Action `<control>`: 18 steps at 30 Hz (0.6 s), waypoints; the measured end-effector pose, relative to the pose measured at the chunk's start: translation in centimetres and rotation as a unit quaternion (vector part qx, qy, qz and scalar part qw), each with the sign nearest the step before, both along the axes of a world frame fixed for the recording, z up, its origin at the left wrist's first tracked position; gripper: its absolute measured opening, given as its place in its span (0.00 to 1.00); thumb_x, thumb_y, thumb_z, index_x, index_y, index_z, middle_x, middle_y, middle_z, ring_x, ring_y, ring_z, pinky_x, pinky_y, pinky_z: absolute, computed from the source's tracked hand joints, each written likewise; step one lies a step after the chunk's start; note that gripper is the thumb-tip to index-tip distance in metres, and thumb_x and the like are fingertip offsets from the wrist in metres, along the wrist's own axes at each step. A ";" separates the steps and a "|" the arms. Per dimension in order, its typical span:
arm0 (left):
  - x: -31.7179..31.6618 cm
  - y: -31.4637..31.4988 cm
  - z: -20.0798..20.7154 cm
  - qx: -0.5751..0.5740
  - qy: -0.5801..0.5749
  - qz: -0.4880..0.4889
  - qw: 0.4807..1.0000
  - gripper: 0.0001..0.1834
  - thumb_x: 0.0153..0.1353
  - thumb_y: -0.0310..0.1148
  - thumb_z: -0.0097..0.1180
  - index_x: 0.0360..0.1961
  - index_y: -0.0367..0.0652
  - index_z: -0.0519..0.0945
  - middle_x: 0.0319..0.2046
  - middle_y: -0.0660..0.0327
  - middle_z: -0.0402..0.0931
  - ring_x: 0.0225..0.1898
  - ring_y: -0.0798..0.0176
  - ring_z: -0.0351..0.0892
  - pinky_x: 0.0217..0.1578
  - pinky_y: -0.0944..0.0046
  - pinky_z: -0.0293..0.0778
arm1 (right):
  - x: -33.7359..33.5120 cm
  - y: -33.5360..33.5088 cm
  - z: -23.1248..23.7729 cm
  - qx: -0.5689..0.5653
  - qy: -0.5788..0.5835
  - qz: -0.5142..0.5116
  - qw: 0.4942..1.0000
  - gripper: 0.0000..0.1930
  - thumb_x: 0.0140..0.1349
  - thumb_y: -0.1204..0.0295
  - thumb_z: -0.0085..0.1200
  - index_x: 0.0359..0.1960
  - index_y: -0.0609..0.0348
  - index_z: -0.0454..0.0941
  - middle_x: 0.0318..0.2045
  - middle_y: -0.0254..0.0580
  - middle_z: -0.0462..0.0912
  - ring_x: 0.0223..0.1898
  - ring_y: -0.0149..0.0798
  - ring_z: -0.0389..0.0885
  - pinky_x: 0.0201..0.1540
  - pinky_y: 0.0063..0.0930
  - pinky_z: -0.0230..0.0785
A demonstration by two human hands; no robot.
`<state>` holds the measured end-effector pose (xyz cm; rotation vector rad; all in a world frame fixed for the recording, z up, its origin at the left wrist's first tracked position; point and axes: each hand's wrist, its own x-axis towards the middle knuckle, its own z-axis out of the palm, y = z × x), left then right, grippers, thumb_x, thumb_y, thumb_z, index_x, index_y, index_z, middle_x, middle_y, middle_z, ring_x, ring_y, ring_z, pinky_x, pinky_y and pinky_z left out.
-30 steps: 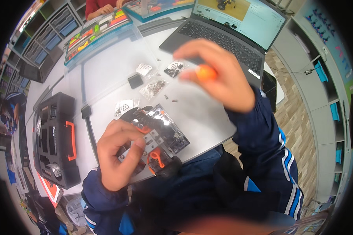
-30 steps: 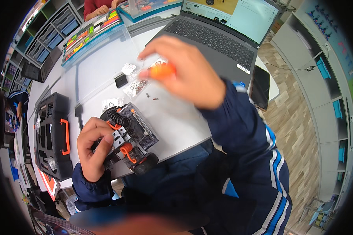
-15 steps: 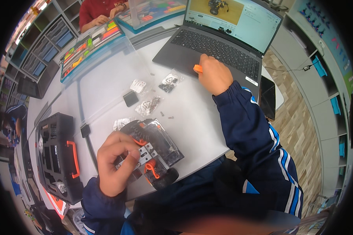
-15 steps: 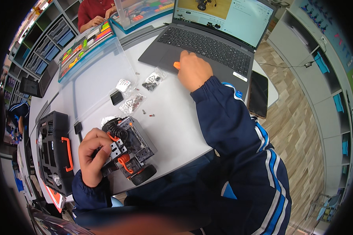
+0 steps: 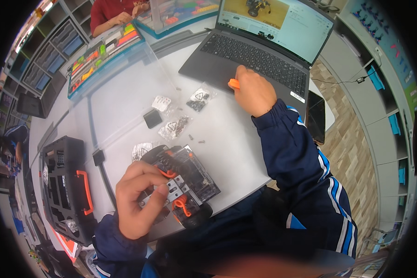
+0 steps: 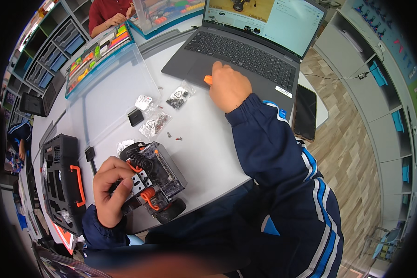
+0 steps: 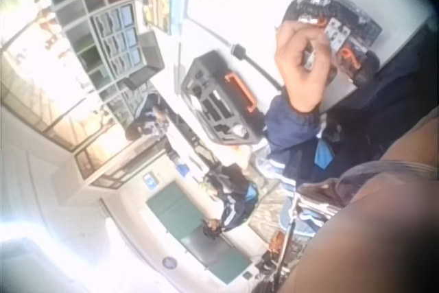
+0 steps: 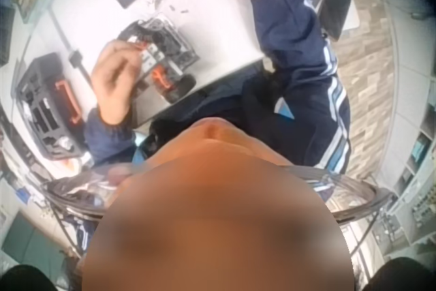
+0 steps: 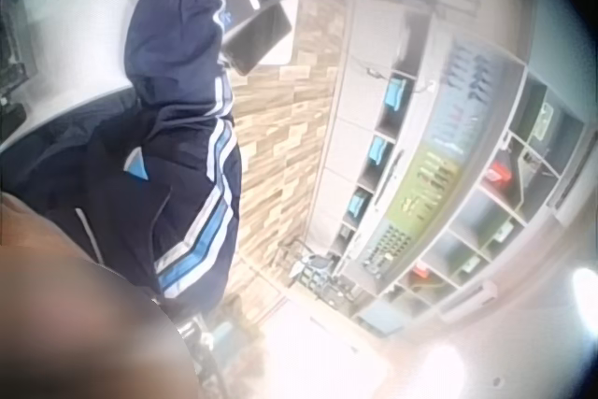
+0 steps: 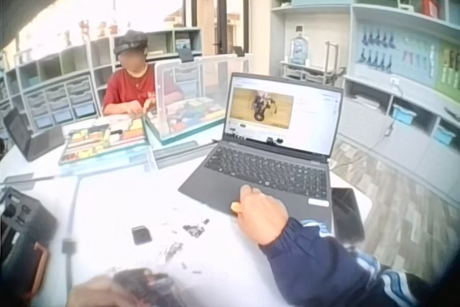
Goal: The person assembles a small wheeled robot by attaching a chassis to a motorized base using an orange screwdriver. They tighten screws, align parts, and check the fit of the components on a white table.
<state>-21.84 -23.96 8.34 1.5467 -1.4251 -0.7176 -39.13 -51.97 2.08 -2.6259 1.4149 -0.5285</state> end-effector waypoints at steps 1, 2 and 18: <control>0.0 0.1 0.0 0.003 0.007 0.003 1.000 0.06 0.58 0.26 0.57 0.32 0.34 0.82 0.33 0.58 0.75 0.34 0.65 0.72 0.37 0.68 0.69 | 0.0 0.0 0.0 0.007 -0.006 -0.002 1.000 0.10 0.60 0.71 0.56 0.36 0.65 0.71 0.36 0.57 0.81 0.38 0.60 0.81 0.39 0.49 0.73; 0.1 0.2 -0.1 0.006 0.013 0.006 1.000 0.06 0.58 0.26 0.57 0.32 0.34 0.82 0.33 0.58 0.75 0.34 0.65 0.72 0.37 0.68 0.69 | 0.1 0.1 0.0 0.011 -0.005 -0.004 1.000 0.10 0.60 0.71 0.56 0.36 0.65 0.71 0.36 0.57 0.81 0.38 0.59 0.81 0.39 0.48 0.73; 0.6 0.7 -0.8 -0.003 0.053 0.010 0.999 0.06 0.59 0.26 0.56 0.33 0.33 0.81 0.34 0.59 0.74 0.33 0.68 0.71 0.36 0.70 0.67 | 0.2 0.5 0.7 0.018 -0.003 -0.012 1.000 0.10 0.60 0.70 0.57 0.36 0.63 0.73 0.33 0.57 0.82 0.36 0.59 0.82 0.38 0.48 0.73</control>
